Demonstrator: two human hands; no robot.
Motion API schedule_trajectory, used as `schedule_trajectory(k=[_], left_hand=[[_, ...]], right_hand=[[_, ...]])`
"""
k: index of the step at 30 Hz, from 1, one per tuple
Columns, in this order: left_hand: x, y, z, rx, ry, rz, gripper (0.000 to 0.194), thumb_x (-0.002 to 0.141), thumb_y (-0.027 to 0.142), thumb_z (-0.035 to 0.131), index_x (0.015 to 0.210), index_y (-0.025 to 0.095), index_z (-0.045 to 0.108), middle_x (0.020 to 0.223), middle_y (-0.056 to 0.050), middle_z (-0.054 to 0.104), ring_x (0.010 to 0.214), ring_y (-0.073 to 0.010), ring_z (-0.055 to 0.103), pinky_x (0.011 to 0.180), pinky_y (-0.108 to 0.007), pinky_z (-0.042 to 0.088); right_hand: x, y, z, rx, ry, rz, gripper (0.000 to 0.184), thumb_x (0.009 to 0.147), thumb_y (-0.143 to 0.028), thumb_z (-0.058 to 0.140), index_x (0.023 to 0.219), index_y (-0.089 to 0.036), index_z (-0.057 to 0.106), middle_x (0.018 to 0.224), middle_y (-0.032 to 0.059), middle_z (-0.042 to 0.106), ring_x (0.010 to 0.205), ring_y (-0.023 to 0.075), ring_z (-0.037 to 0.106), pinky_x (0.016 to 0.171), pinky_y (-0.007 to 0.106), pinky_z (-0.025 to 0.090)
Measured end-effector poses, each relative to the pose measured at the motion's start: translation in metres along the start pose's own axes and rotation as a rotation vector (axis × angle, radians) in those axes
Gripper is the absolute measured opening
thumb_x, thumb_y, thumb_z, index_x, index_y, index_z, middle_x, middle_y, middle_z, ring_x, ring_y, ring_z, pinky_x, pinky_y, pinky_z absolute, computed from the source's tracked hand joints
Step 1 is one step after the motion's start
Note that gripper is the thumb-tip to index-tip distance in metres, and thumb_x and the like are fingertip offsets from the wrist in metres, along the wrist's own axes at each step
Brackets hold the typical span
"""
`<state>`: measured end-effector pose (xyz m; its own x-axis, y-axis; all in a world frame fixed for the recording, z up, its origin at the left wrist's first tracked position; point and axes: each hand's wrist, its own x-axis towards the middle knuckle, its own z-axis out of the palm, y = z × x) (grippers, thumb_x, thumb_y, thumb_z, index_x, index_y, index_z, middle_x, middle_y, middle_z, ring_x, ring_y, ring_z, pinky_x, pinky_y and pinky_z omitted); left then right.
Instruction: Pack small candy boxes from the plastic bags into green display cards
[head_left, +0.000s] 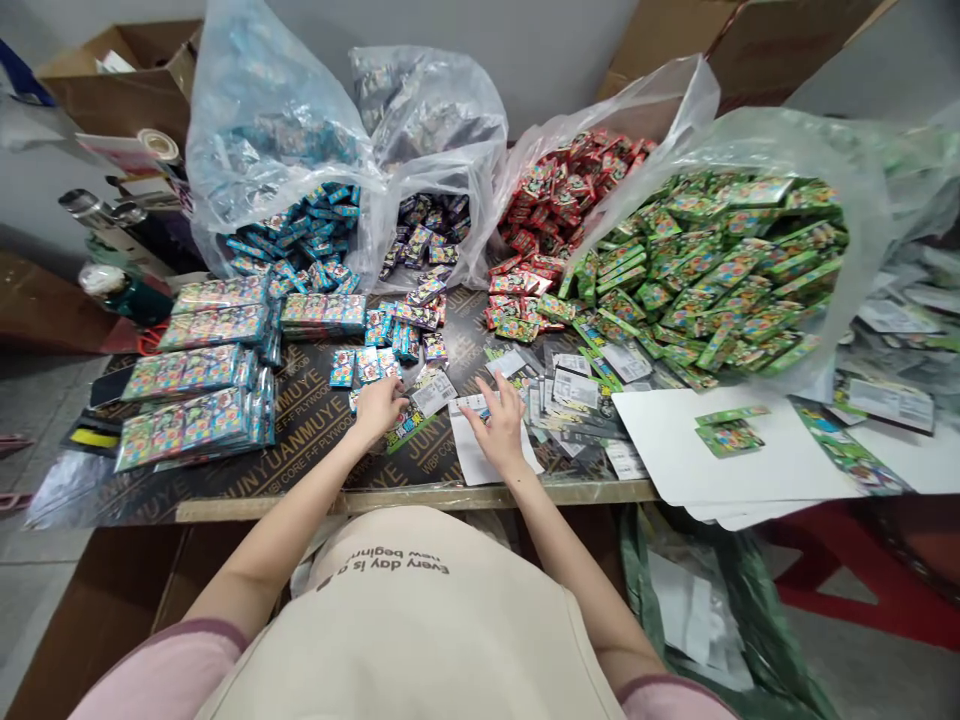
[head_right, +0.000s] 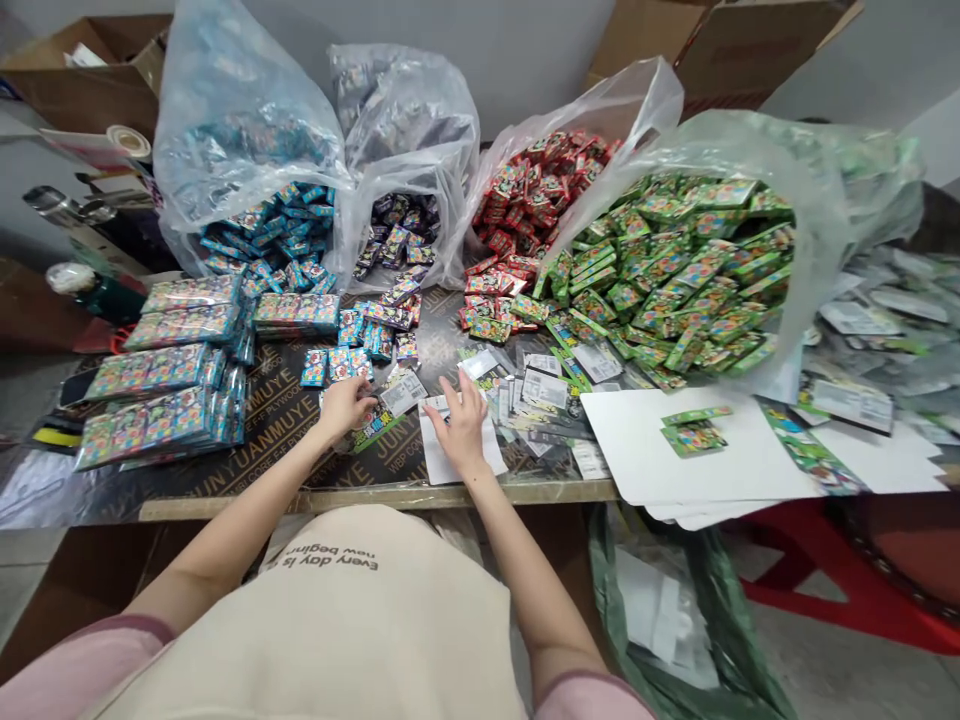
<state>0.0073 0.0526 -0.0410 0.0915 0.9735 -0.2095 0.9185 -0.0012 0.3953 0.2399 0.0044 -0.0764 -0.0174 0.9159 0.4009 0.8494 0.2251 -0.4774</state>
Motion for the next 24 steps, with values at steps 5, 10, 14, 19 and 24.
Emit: schedule_trajectory(k=[5,10,14,19,24], left_hand=[[-0.022,-0.006,-0.041,-0.128,-0.029,0.165,0.003,0.075,0.021,0.068,0.074,0.021,0.070,0.070,-0.004,0.066,0.075,-0.0214,0.062,0.075,-0.030,0.043],[-0.058,-0.024,-0.097,-0.348,0.575,0.285,0.034,0.071,0.035,0.075,0.103,0.023,0.069,0.107,-0.009,0.067,0.113,-0.0279,0.056,0.107,-0.042,0.031],[-0.071,-0.042,-0.109,-0.874,0.858,0.102,0.069,0.078,0.064,0.058,0.133,0.024,0.049,0.134,-0.009,0.054,0.129,-0.0258,0.046,0.110,-0.039,0.031],[-0.069,-0.020,-0.059,-1.563,0.027,-0.033,0.078,0.071,0.079,0.049,0.113,0.014,0.064,0.106,-0.013,0.069,0.112,-0.0294,0.059,0.092,-0.038,0.047],[-0.078,-0.013,-0.040,-1.773,-0.204,-0.132,0.067,0.065,0.068,0.060,0.098,0.011,0.069,0.096,-0.014,0.072,0.101,-0.0307,0.064,0.086,-0.038,0.050]], right_hand=[[0.044,-0.069,0.004,0.086,-0.193,-0.290,0.047,0.085,-0.033,0.058,0.131,-0.022,0.054,0.136,0.0145,0.053,0.130,0.0296,0.041,0.107,0.049,0.025],[0.076,-0.096,0.015,0.405,-0.464,-0.193,0.014,0.084,-0.024,0.055,0.083,-0.021,0.069,0.074,0.0053,0.069,0.076,0.0212,0.062,0.083,0.037,0.043],[0.073,-0.105,0.028,1.052,-0.384,0.271,0.031,0.073,-0.050,0.067,0.070,-0.020,0.058,0.063,-0.0005,0.062,0.057,0.0151,0.054,0.058,0.027,0.044],[0.035,-0.138,0.046,1.391,-0.667,0.532,0.045,0.065,-0.062,0.071,0.065,-0.020,0.052,0.056,-0.0018,0.058,0.049,0.0127,0.052,0.051,0.027,0.045],[0.036,-0.130,0.034,0.751,-0.440,0.249,0.038,0.065,-0.055,0.073,0.064,-0.019,0.059,0.059,0.0003,0.059,0.056,0.0157,0.053,0.057,0.029,0.044]])
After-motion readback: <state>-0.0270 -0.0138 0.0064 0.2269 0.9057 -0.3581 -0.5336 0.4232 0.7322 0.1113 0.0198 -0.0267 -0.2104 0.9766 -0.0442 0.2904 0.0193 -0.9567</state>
